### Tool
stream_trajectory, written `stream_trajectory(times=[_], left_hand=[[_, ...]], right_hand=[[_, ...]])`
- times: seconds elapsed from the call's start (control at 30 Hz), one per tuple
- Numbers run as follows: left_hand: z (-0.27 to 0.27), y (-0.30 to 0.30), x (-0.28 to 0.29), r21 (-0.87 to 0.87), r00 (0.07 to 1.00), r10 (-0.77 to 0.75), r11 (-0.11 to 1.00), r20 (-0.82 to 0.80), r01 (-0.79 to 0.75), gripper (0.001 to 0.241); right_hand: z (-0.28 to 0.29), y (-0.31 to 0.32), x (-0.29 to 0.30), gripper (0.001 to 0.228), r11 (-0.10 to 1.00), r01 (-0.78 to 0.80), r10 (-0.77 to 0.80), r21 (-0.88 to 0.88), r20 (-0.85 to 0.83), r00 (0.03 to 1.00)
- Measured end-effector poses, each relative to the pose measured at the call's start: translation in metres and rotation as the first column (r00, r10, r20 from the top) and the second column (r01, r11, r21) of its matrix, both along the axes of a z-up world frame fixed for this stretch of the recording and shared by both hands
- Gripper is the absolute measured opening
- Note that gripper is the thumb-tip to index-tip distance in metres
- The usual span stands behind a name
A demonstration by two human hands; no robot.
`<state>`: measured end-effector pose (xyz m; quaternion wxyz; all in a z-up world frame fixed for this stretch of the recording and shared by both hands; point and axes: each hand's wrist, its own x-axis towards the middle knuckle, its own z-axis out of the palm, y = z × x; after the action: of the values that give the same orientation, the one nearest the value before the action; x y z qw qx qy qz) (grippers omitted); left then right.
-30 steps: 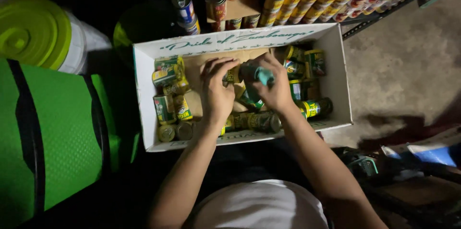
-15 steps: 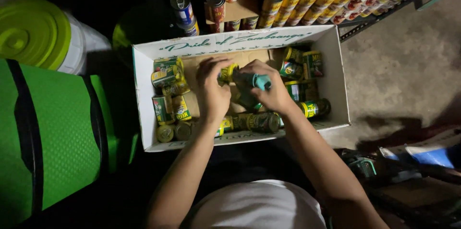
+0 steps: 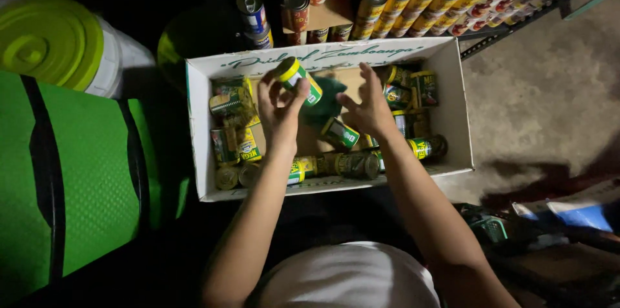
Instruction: Cleaning canned products with a cloth and organizing them in a storage box and on shelves.
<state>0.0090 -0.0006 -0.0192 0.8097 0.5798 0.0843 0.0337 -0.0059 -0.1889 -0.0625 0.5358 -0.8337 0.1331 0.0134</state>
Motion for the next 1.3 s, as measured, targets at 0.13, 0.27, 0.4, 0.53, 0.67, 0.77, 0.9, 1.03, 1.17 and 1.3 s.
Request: stream_trajectory(times=[0.13, 0.27, 0.4, 0.53, 0.67, 0.77, 0.9, 1.03, 1.17, 1.3], left_hand=[[-0.006, 0.000, 0.000, -0.152, 0.982, -0.063, 0.988, -0.177, 0.036, 0.075], [-0.023, 0.000, 0.005, -0.493, 0.965, -0.175, 0.868, -0.195, 0.057, 0.048], [-0.033, 0.004, 0.004, -0.648, 0.951, -0.233, 0.760, -0.204, 0.047, 0.033], [-0.043, 0.008, 0.011, -0.659, 0.910, -0.288, 0.752, -0.299, 0.022, 0.040], [-0.044, 0.009, 0.012, -0.722, 0.857, -0.342, 0.690, -0.386, -0.050, 0.047], [-0.036, 0.006, 0.015, -0.729, 0.849, -0.411, 0.682, -0.332, 0.045, 0.058], [-0.043, 0.004, 0.015, -0.700, 0.889, -0.353, 0.712, -0.292, 0.052, 0.051], [-0.047, -0.003, 0.013, -0.680, 0.860, -0.479, 0.690, -0.173, 0.248, 0.058], [-0.062, -0.010, 0.008, -0.464, 0.907, -0.411, 0.824, -0.092, 0.326, 0.058], [-0.171, 0.001, 0.043, -0.927, 0.748, -0.582, 0.355, -0.318, -0.118, 0.067]], right_hand=[[0.017, 0.011, -0.004, 0.069, 0.998, 0.050, -0.054, 0.048, 0.088, 0.995], [0.034, 0.019, -0.002, 0.036, 0.946, -0.034, -0.024, 0.322, 0.174, 0.984], [0.029, 0.021, -0.001, 0.024, 0.839, -0.107, 0.008, 0.533, 0.186, 0.983], [0.043, 0.026, -0.007, 0.023, 0.858, -0.196, 0.101, 0.475, 0.219, 0.971], [0.071, 0.032, -0.015, 0.027, 0.828, -0.316, 0.231, 0.463, 0.232, 0.945], [0.070, 0.030, -0.019, 0.031, 0.828, -0.352, 0.279, 0.437, 0.224, 0.934], [0.063, 0.027, -0.014, 0.031, 0.827, -0.356, 0.287, 0.436, 0.217, 0.933], [0.050, 0.023, -0.011, 0.042, 0.812, -0.393, 0.308, 0.432, 0.256, 0.916], [0.055, 0.022, -0.017, 0.049, 0.826, -0.373, 0.284, 0.424, 0.259, 0.923], [0.060, 0.011, -0.024, 0.049, 0.835, -0.363, 0.270, 0.414, 0.267, 0.925]])
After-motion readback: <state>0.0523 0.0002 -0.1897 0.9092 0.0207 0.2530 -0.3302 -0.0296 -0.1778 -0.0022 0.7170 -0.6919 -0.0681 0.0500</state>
